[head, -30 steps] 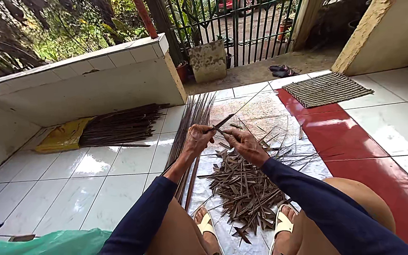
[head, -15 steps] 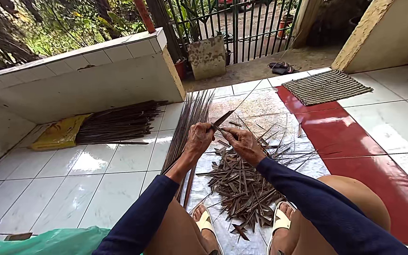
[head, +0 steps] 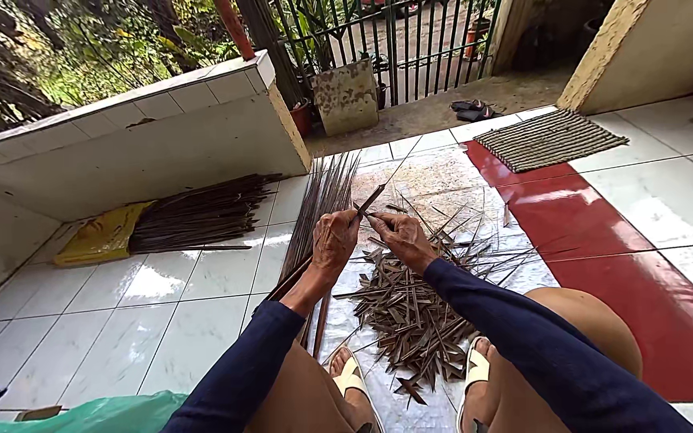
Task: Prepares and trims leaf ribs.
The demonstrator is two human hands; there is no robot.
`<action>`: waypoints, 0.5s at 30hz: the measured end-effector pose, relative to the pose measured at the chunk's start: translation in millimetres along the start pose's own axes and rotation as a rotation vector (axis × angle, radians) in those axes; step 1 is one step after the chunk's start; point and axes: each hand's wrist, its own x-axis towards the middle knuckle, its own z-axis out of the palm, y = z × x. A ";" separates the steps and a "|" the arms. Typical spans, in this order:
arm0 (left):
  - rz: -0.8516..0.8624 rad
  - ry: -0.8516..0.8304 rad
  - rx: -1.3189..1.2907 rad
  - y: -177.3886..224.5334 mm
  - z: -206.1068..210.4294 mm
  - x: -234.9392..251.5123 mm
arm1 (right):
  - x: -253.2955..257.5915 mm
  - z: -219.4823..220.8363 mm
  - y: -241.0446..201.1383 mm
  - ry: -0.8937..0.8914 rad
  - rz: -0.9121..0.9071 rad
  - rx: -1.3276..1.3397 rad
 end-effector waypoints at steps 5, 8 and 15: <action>0.003 -0.004 0.030 2.8 3.3 -1.1 | 4.0 2.0 9.1 0.031 -0.004 0.016; 0.004 -0.025 0.041 4.7 3.4 -1.5 | 2.3 -1.3 6.9 0.031 0.025 -0.007; 0.012 -0.052 0.019 7.5 -1.2 -2.9 | 1.2 -5.4 8.9 0.065 0.063 -0.081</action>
